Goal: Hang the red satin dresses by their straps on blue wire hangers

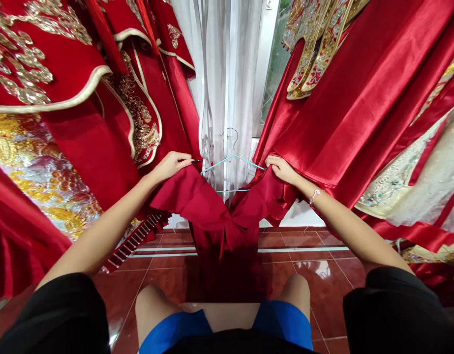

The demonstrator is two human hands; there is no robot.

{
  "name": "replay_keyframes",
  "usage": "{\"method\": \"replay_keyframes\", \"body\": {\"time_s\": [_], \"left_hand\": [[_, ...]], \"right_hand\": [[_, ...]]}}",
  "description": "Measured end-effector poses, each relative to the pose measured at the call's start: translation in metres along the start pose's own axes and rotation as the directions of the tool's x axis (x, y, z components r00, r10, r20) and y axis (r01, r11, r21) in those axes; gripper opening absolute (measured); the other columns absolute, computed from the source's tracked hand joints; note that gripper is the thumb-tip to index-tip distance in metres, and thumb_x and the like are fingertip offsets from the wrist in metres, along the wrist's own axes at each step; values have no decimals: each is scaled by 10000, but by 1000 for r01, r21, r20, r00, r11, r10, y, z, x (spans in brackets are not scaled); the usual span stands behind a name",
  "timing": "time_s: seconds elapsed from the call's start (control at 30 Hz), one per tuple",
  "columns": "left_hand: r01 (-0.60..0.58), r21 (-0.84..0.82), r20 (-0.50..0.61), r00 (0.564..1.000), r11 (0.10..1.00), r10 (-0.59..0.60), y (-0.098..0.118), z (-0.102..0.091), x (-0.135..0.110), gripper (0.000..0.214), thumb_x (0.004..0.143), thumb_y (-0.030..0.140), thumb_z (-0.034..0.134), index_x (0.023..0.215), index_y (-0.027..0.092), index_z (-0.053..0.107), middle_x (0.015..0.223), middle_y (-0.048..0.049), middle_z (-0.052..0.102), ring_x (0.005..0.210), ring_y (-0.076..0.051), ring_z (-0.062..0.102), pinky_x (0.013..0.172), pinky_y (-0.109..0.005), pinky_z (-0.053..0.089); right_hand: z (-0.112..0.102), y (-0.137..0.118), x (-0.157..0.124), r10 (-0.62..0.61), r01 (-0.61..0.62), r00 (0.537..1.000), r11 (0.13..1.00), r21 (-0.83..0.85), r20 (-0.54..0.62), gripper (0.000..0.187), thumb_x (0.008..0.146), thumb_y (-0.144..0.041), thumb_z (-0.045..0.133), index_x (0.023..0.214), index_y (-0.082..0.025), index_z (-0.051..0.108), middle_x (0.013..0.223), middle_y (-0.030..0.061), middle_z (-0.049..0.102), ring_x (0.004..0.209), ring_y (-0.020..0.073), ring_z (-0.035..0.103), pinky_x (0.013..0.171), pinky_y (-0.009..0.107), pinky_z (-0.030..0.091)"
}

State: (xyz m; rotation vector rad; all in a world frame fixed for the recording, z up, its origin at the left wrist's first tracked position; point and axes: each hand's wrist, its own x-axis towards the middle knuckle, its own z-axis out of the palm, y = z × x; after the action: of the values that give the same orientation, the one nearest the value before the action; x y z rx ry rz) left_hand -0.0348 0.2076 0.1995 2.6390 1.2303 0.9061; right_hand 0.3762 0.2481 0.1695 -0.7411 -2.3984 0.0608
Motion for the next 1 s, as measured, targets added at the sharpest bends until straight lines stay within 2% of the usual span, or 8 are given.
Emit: {"method": "replay_keyframes", "body": {"time_s": [0.07,0.2,0.3,0.4,0.53,0.67,0.83,1.0], "left_hand": [[-67,24,-73,995,997,69,4,11,-1,529,963,577,373,590,202,366,586,10,408,575,-133,395,604,-266,355],[-250,117,97,966,961,240,7,30,-5,541,991,586,336,634,203,474,622,-23,511,637,-172,498,708,-284,433],[-233,151,65,972,961,225,2,34,-14,529,998,555,334,630,203,478,620,-21,519,633,-168,508,712,-277,438],[-152,89,18,988,984,151,-5,33,-22,484,984,493,377,609,196,454,607,-6,501,597,-144,484,646,-257,408],[-99,-6,87,991,995,99,-7,24,-18,488,951,478,437,559,190,404,545,23,430,523,-112,398,567,-244,345],[-154,47,98,984,987,149,5,16,4,497,973,482,424,576,184,453,582,8,492,555,-121,445,623,-265,371],[-229,250,105,972,941,208,27,33,25,411,1010,399,405,695,194,573,756,-49,632,762,-181,569,794,-319,452],[-99,305,-106,985,947,137,32,42,-9,307,983,405,432,1012,201,660,1139,-135,661,1080,-268,578,965,-435,486]], "right_hand": [[7,-11,1,-36,36,999,999,-25,-21,214,771,-53,327,735,-249,404,830,57,530,848,211,517,848,369,459],[22,-26,-5,-69,64,995,996,-64,-70,264,828,-85,390,991,-219,548,1189,127,571,1151,243,535,1028,447,445],[33,-26,-11,56,-51,977,998,28,-207,461,851,-143,456,1308,-203,442,1346,155,510,1296,249,487,1127,486,390],[48,-24,-11,176,-158,970,980,118,-166,596,893,-238,519,1452,-217,313,1363,139,529,1290,247,514,1129,476,411],[66,-26,1,250,-263,961,958,-116,-113,510,887,-241,567,1386,-202,469,1318,153,545,1236,314,521,1069,520,455],[69,-24,14,217,-225,974,949,-220,-61,397,895,-92,410,1256,-162,559,1161,159,581,1078,287,567,983,487,503],[62,-23,12,197,-198,980,968,-152,-21,421,925,-85,288,1213,-166,585,1080,141,618,997,267,596,906,447,526],[55,-39,-2,244,-242,968,969,45,-56,496,906,-223,476,1402,-201,477,1341,145,588,1279,276,533,1132,507,405]]}}
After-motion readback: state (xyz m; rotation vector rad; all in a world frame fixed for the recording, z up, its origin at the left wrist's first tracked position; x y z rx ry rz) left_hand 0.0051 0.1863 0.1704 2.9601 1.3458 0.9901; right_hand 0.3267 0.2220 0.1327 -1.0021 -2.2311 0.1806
